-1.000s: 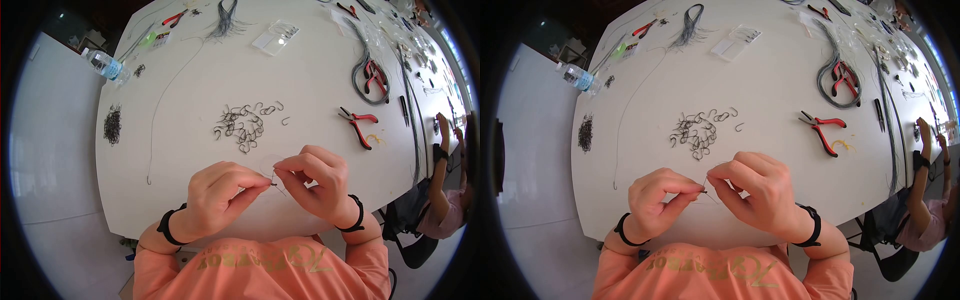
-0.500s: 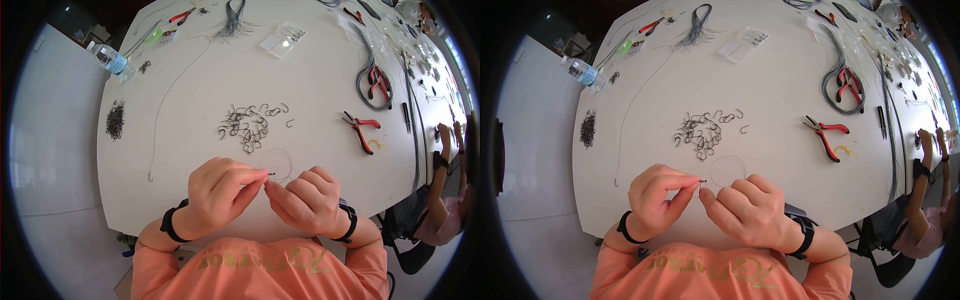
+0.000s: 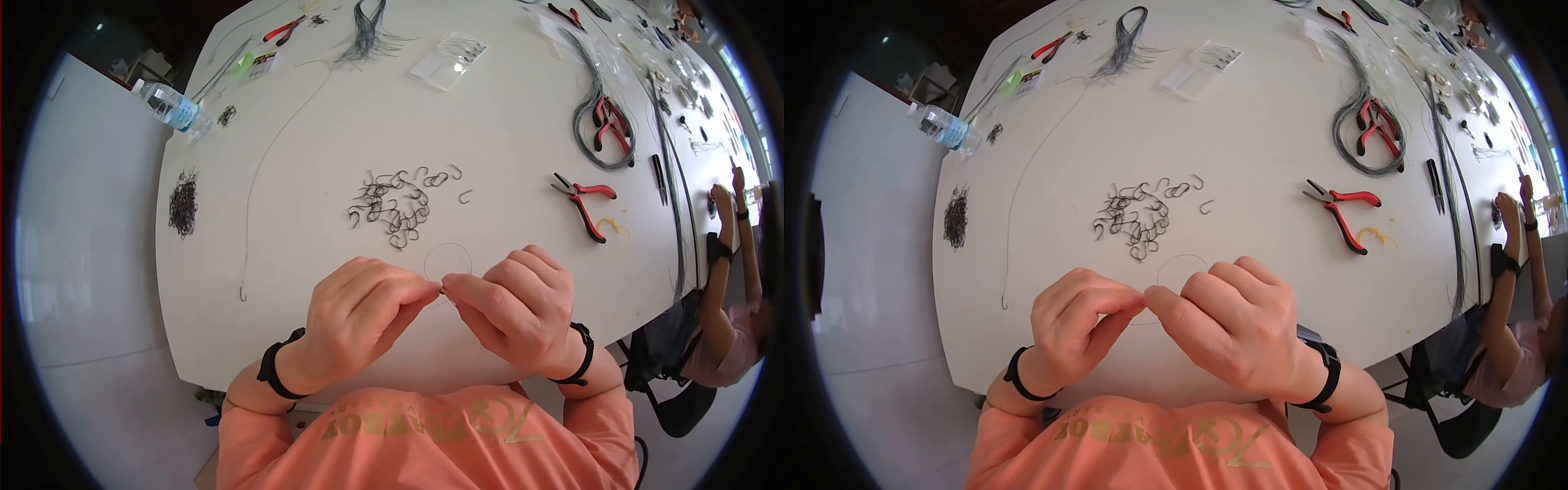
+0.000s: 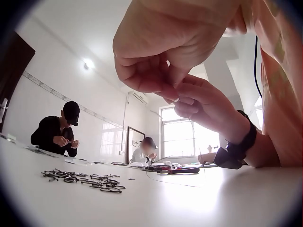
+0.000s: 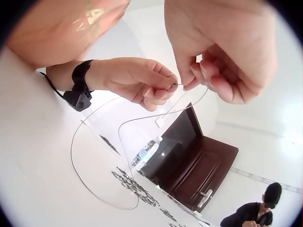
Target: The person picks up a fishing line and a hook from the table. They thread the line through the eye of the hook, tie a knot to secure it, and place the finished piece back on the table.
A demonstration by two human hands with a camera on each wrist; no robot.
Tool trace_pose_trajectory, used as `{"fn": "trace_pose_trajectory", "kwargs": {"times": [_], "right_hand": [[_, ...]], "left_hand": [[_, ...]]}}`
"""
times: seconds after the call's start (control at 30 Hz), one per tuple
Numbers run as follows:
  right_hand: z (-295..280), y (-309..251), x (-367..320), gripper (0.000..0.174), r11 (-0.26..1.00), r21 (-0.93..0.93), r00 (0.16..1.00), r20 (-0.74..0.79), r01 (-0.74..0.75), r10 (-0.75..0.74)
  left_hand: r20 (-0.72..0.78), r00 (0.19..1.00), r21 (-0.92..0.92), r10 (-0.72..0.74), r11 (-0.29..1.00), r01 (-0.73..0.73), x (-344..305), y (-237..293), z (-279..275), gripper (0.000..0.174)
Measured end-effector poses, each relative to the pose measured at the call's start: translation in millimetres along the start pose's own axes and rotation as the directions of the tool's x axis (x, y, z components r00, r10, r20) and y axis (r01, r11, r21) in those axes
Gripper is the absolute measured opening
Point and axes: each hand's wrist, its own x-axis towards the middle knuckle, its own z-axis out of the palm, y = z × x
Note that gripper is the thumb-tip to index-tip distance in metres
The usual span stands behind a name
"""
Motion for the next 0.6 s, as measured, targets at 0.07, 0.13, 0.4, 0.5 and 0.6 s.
{"fn": "trace_pose_trajectory", "kwargs": {"times": [0.07, 0.13, 0.4, 0.5, 0.6], "right_hand": [[1.1, 0.7, 1.3, 0.029, 0.999, 0.023, 0.999, -0.012, -0.035, 0.036], [1.7, 0.9, 2.3, 0.023, 0.989, 0.1, 0.994, 0.002, -0.112, 0.112], [4.2, 0.0, 1.8, 0.019, 0.926, 0.264, 0.963, 0.05, -0.27, 0.266], [8.2, -0.1, -0.8, 0.019, 0.93, 0.274, 0.969, 0.039, -0.245, 0.244], [10.2, -1.3, -1.9, 0.019, 0.94, 0.265, 0.976, 0.029, -0.214, 0.214]], "left_hand": [[0.022, 0.999, -0.038, -0.023, 0.999, 0.024, -0.1, 0.2, -0.8, 0.026], [0.025, 0.999, -0.072, -0.037, 0.997, 0.039, -0.2, 1.2, -1.2, 0.025], [0.031, 0.994, -0.193, -0.108, 0.975, 0.112, -3.4, 4.1, -3.7, 0.021], [-0.009, 0.979, -0.269, -0.205, 0.943, 0.195, -6.0, 4.8, 0.8, 0.024], [-0.038, 0.968, -0.329, -0.249, 0.918, 0.223, -7.5, 4.9, 1.6, 0.024]]}}
